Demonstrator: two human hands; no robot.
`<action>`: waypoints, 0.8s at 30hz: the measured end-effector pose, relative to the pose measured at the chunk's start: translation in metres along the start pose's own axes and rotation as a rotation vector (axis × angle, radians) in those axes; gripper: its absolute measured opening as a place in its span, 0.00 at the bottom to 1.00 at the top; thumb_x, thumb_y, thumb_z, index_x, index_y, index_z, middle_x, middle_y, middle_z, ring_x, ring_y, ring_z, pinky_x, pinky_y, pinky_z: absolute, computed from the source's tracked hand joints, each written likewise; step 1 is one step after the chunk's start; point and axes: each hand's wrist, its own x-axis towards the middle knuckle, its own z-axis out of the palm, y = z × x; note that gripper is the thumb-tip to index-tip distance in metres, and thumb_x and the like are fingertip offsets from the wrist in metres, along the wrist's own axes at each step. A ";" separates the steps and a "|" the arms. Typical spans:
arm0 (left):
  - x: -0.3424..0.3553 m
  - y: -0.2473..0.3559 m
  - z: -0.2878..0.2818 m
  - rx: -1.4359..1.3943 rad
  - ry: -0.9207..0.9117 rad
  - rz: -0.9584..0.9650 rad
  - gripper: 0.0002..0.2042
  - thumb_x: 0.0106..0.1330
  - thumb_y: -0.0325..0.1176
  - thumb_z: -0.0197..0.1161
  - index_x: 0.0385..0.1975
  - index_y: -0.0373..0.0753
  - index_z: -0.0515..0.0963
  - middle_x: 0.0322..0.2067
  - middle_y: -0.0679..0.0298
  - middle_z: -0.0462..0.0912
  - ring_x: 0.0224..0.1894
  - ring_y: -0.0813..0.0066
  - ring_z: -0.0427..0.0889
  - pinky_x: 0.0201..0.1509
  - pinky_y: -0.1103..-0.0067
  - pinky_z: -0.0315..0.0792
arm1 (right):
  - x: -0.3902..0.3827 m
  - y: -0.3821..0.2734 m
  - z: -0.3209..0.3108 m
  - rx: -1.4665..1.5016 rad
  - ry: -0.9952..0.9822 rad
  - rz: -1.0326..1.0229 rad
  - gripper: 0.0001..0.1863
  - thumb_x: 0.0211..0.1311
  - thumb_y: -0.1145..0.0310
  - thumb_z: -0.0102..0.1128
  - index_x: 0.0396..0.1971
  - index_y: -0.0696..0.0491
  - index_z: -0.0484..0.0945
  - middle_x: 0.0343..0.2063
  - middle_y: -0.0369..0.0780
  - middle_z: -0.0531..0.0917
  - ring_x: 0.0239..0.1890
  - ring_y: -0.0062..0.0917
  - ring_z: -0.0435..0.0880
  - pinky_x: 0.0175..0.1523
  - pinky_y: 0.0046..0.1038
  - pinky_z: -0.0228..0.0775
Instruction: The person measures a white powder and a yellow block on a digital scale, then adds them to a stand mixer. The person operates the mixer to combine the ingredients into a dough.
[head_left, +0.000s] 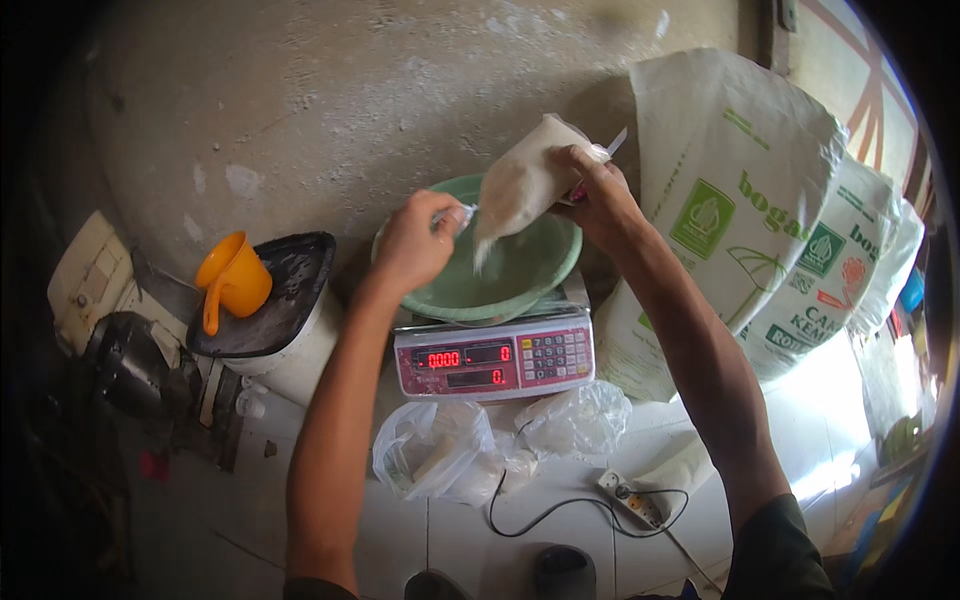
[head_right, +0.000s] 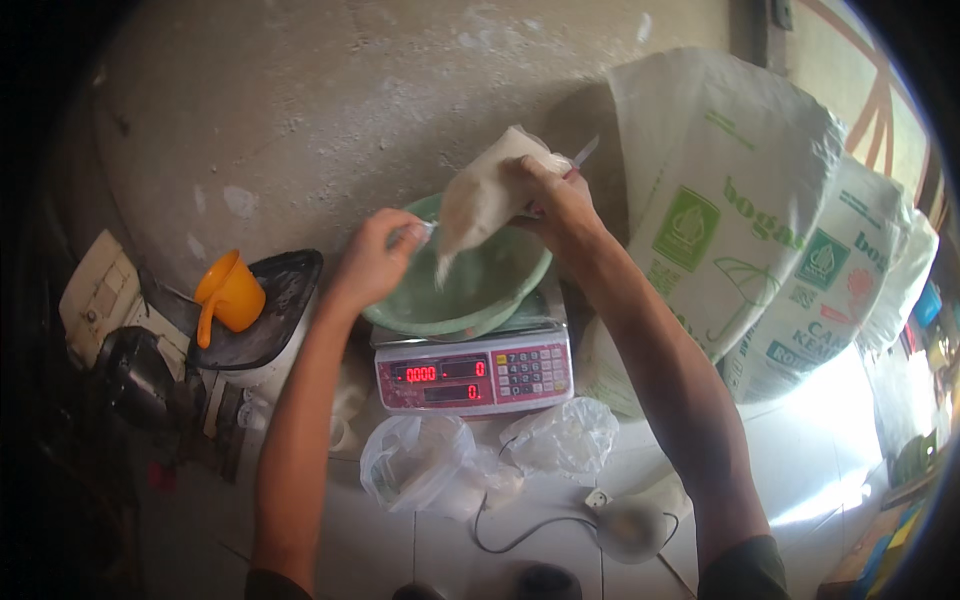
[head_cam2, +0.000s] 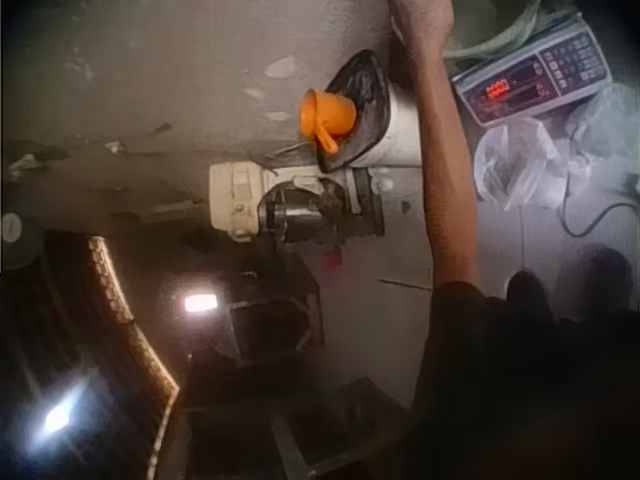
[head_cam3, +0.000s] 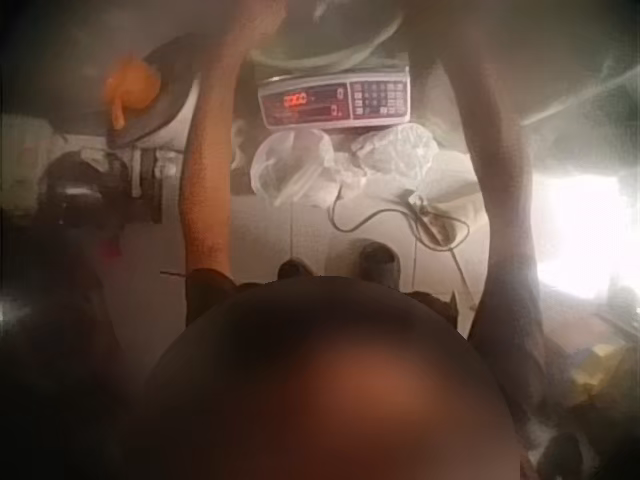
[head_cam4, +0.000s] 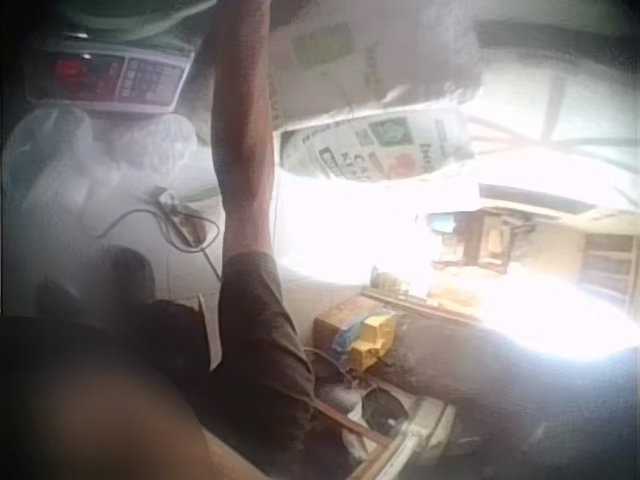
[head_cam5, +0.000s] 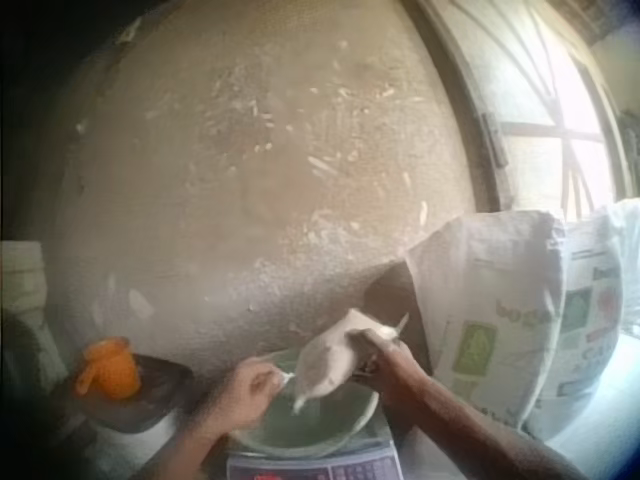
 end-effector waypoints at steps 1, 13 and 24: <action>-0.002 -0.005 0.014 0.037 0.044 -0.029 0.09 0.63 0.34 0.60 0.37 0.37 0.81 0.43 0.53 0.80 0.48 0.56 0.79 0.52 0.68 0.70 | 0.003 0.000 -0.003 -0.094 -0.056 -0.055 0.30 0.56 0.65 0.64 0.57 0.59 0.64 0.49 0.46 0.75 0.52 0.37 0.77 0.56 0.44 0.72; 0.002 -0.047 0.018 0.196 0.046 -0.119 0.10 0.63 0.34 0.57 0.38 0.39 0.82 0.45 0.52 0.79 0.50 0.52 0.77 0.54 0.66 0.70 | 0.030 0.040 0.010 -0.286 -0.065 -0.255 0.30 0.55 0.71 0.65 0.54 0.64 0.59 0.46 0.48 0.74 0.48 0.37 0.80 0.52 0.40 0.78; 0.004 -0.044 0.025 0.208 0.059 -0.171 0.09 0.63 0.32 0.55 0.37 0.40 0.81 0.45 0.53 0.78 0.50 0.53 0.76 0.54 0.67 0.69 | 0.020 0.045 0.011 -0.364 0.014 -0.298 0.28 0.54 0.72 0.65 0.52 0.63 0.63 0.41 0.45 0.77 0.45 0.33 0.80 0.50 0.34 0.75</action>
